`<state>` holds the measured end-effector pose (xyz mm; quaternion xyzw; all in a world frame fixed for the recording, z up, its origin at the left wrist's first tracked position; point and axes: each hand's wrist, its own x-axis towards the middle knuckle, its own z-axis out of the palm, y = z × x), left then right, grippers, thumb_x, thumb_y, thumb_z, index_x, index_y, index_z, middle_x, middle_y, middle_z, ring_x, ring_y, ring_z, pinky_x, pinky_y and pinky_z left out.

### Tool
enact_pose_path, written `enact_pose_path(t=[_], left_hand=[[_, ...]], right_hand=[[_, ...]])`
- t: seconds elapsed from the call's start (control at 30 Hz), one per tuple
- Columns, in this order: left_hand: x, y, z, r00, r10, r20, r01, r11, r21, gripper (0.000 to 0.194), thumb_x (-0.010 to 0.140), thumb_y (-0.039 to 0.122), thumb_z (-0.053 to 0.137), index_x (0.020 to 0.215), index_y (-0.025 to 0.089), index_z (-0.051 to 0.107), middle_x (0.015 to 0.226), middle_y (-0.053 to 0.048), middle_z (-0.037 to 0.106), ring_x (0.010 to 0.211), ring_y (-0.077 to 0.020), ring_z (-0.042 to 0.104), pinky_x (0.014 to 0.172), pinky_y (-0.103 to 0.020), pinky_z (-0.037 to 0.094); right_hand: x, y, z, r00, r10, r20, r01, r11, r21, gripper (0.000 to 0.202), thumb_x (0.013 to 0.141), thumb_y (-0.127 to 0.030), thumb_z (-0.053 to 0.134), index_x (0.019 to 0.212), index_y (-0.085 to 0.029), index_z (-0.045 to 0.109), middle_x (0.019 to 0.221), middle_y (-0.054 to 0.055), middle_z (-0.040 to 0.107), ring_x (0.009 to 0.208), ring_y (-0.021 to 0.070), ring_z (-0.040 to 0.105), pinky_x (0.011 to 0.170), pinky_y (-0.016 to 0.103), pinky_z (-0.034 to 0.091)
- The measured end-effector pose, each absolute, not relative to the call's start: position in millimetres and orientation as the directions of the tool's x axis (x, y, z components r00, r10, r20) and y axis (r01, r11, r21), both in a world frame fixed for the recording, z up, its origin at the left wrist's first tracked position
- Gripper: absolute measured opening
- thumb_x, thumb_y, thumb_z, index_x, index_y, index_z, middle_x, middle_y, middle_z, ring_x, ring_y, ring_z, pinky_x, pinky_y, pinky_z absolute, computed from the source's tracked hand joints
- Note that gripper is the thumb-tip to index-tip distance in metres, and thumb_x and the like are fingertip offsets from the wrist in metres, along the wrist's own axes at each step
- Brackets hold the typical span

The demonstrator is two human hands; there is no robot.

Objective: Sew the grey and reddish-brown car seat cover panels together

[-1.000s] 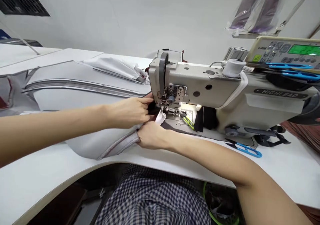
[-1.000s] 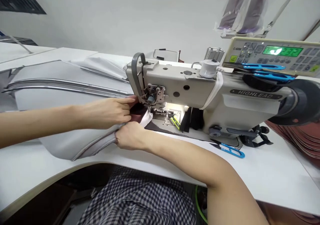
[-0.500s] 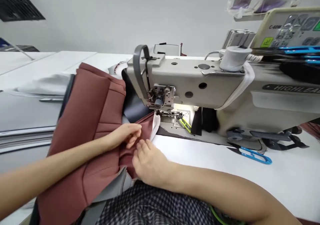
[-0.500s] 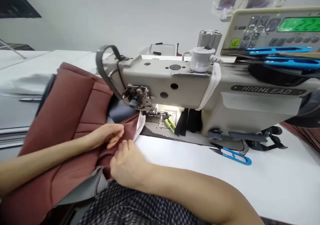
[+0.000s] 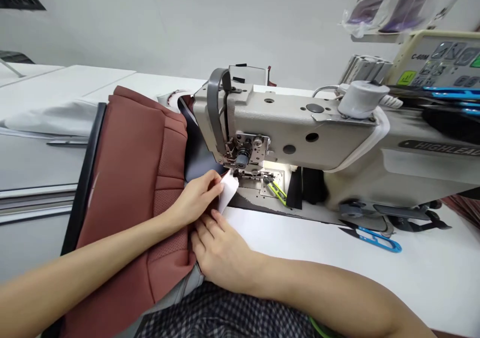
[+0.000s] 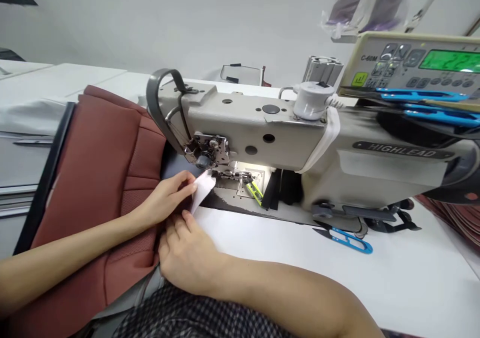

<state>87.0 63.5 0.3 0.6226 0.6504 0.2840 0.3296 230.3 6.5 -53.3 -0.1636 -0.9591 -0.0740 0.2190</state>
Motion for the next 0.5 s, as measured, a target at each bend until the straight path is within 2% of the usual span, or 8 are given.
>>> enact_pose_path(t=[0.07, 0.13, 0.17, 0.23, 0.3, 0.4, 0.43, 0.5], left_hand=[[86, 69, 3, -0.037, 0.978, -0.204, 0.297, 0.205, 0.932, 0.029, 0.078, 0.047, 0.055, 0.077, 0.020, 0.045, 0.068, 0.001, 0.055, 0.063, -0.0154, 0.052, 0.061, -0.027, 0.041], [82, 75, 10, 0.007, 0.935, -0.354, 0.019, 0.353, 0.935, 0.031, 0.073, 0.045, 0.061, 0.075, 0.020, 0.042, 0.062, 0.002, 0.052, 0.056, -0.0134, 0.050, 0.056, -0.026, 0.042], [79, 78, 15, 0.029, 0.919, -0.392, -0.035, 0.393, 0.919, 0.034, 0.070, 0.044, 0.065, 0.075, 0.020, 0.042, 0.058, 0.003, 0.048, 0.051, -0.0115, 0.046, 0.053, -0.025, 0.039], [70, 83, 26, 0.058, 0.919, -0.390, 0.062, 0.386, 0.920, 0.041, 0.064, 0.042, 0.074, 0.082, 0.019, 0.046, 0.057, 0.006, 0.045, 0.047, -0.0088, 0.041, 0.048, -0.022, 0.033], [62, 87, 36, 0.108, 0.937, -0.331, 0.317, 0.283, 0.905, 0.056, 0.057, 0.039, 0.082, 0.099, 0.020, 0.049, 0.069, 0.004, 0.054, 0.053, -0.0105, 0.048, 0.049, -0.022, 0.036], [53, 88, 42, 0.219, 0.914, -0.342, 0.625, 0.138, 0.768, 0.066, 0.053, 0.031, 0.084, 0.108, 0.022, 0.049, 0.079, 0.003, 0.060, 0.065, -0.0146, 0.056, 0.055, -0.023, 0.041], [51, 87, 41, 0.223, 0.907, -0.357, 0.646, 0.136, 0.751, 0.061, 0.053, 0.028, 0.082, 0.104, 0.021, 0.050, 0.077, 0.004, 0.058, 0.064, -0.0142, 0.055, 0.054, -0.023, 0.040], [50, 86, 35, 0.178, 0.926, -0.332, 0.560, 0.182, 0.808, 0.052, 0.053, 0.025, 0.076, 0.097, 0.021, 0.049, 0.074, 0.005, 0.056, 0.063, -0.0129, 0.053, 0.053, -0.021, 0.038]], right_hand=[[230, 8, -52, -0.854, 0.257, 0.452, 0.326, 0.942, 0.080, 0.040, 0.100, -0.017, 0.038, 0.126, 0.002, 0.062, 0.132, 0.023, 0.062, 0.126, 0.0319, 0.057, 0.118, 0.050, 0.031], [230, 9, -50, -0.862, 0.236, 0.449, 0.298, 0.952, 0.072, 0.039, 0.099, -0.016, 0.038, 0.123, 0.003, 0.063, 0.129, 0.022, 0.064, 0.122, 0.0298, 0.059, 0.117, 0.047, 0.034], [230, 10, -50, -0.868, 0.226, 0.441, 0.278, 0.959, 0.055, 0.038, 0.099, -0.015, 0.039, 0.121, 0.003, 0.064, 0.126, 0.022, 0.066, 0.119, 0.0283, 0.061, 0.115, 0.044, 0.036], [228, 13, -49, -0.880, 0.214, 0.423, 0.236, 0.972, -0.001, 0.034, 0.099, -0.015, 0.041, 0.114, 0.000, 0.067, 0.118, 0.020, 0.070, 0.108, 0.0253, 0.065, 0.109, 0.040, 0.042], [226, 16, -50, -0.883, 0.207, 0.421, 0.204, 0.978, -0.051, 0.031, 0.098, -0.016, 0.042, 0.106, -0.004, 0.070, 0.110, 0.017, 0.072, 0.098, 0.0238, 0.065, 0.105, 0.039, 0.044], [226, 20, -50, -0.877, 0.202, 0.435, 0.171, 0.979, -0.110, 0.029, 0.099, -0.015, 0.043, 0.100, -0.007, 0.070, 0.101, 0.012, 0.073, 0.095, 0.0222, 0.062, 0.107, 0.037, 0.042], [228, 22, -49, -0.877, 0.199, 0.437, 0.154, 0.979, -0.135, 0.028, 0.099, -0.017, 0.043, 0.104, -0.007, 0.069, 0.104, 0.012, 0.072, 0.100, 0.0222, 0.061, 0.109, 0.036, 0.040], [234, 28, -47, -0.865, 0.209, 0.455, 0.132, 0.972, -0.196, 0.029, 0.098, -0.017, 0.045, 0.114, -0.006, 0.065, 0.118, 0.013, 0.068, 0.115, 0.0225, 0.055, 0.113, 0.035, 0.037]])
